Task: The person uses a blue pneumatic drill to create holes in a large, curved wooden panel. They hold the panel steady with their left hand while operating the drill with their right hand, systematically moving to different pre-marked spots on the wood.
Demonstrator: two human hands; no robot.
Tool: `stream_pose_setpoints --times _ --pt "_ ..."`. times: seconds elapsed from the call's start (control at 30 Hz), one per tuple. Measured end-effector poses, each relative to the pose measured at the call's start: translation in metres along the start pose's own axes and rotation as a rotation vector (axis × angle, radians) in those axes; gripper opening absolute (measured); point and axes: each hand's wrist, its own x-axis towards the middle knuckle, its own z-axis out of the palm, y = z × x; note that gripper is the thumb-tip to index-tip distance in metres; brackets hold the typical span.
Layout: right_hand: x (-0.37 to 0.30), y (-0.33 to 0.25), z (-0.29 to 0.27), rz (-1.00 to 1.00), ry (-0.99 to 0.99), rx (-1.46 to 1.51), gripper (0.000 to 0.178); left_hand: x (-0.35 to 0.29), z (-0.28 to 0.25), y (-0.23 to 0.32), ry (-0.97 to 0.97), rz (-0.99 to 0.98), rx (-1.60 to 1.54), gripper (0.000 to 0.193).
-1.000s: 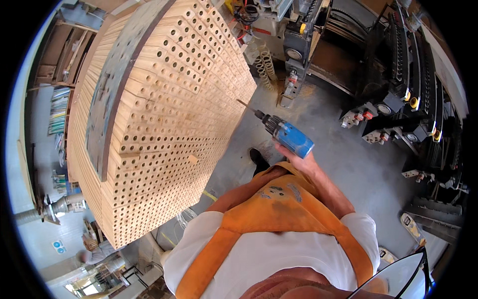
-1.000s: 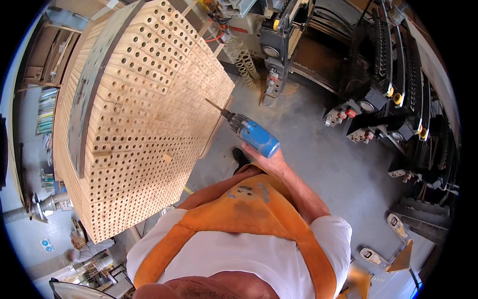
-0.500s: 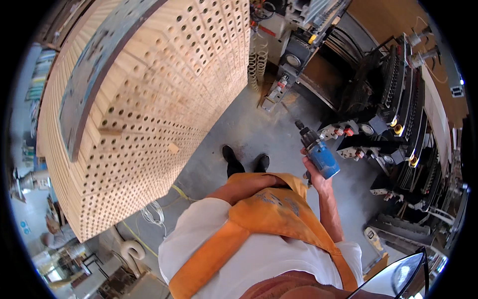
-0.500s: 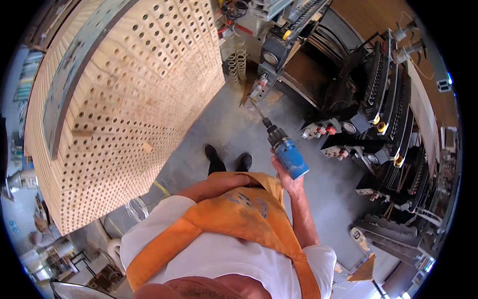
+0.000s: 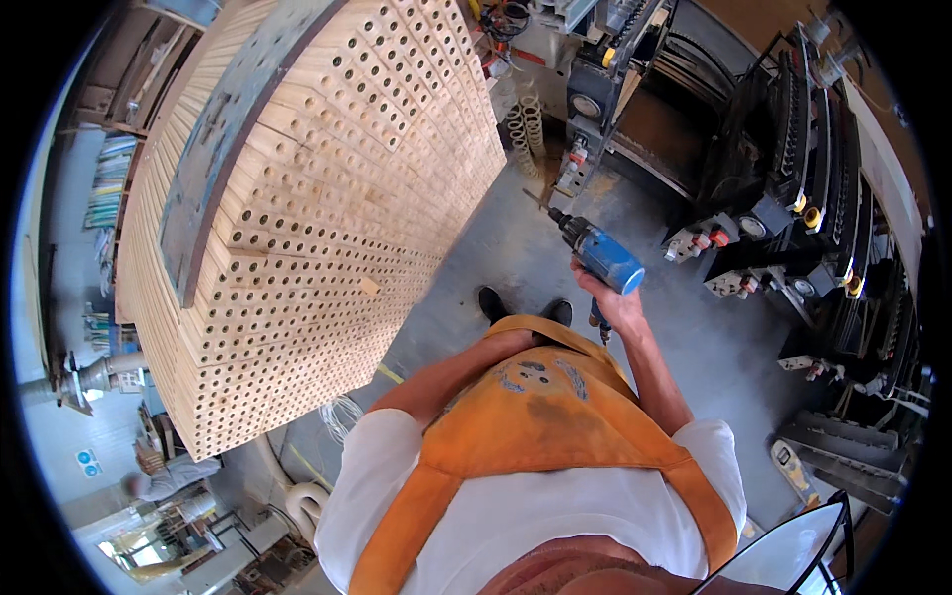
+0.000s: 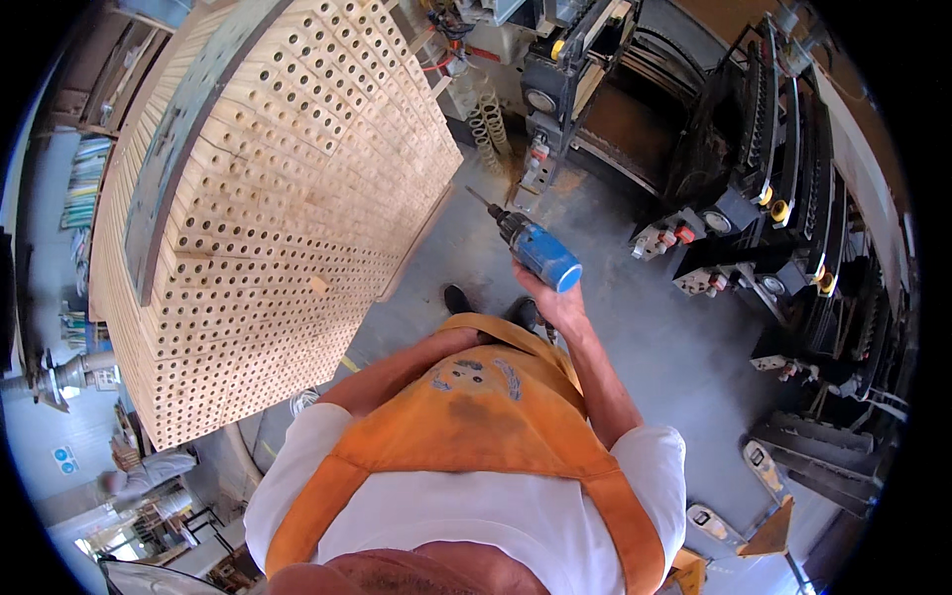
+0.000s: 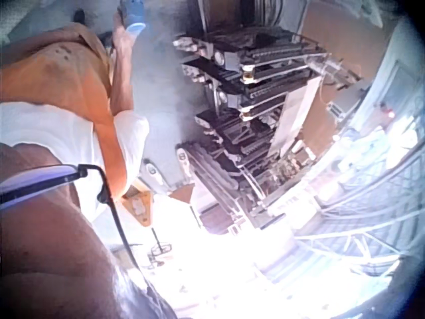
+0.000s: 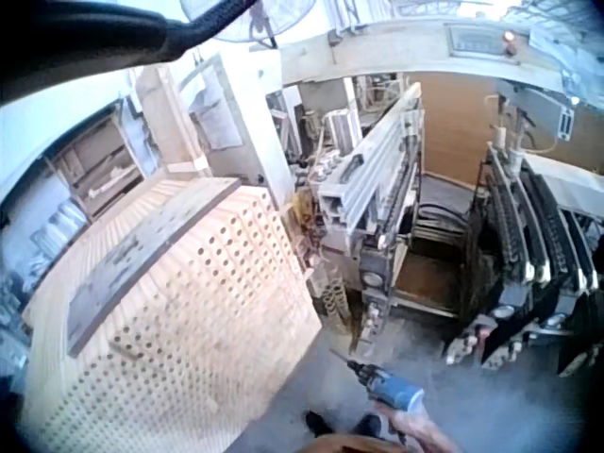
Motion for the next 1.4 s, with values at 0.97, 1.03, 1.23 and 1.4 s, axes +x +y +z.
stream_pose_setpoints --times 0.97,1.03,1.23,1.4 --pt "-0.010 0.031 -0.026 0.171 0.003 0.005 0.014 -0.069 -0.056 0.040 -0.012 -0.251 -1.541 0.031" --pt "-0.007 0.021 -0.021 0.169 -0.020 0.040 0.014 -0.069 -0.046 0.035 -0.072 -0.207 -1.631 0.030" --pt "0.004 -0.009 -0.003 0.112 -0.068 0.117 0.016 -0.070 -0.051 0.030 -0.046 0.060 -1.732 0.023" --pt "0.001 -0.033 0.017 0.161 -0.019 0.113 0.021 -0.048 -0.118 -0.003 0.201 0.153 -1.626 0.022"
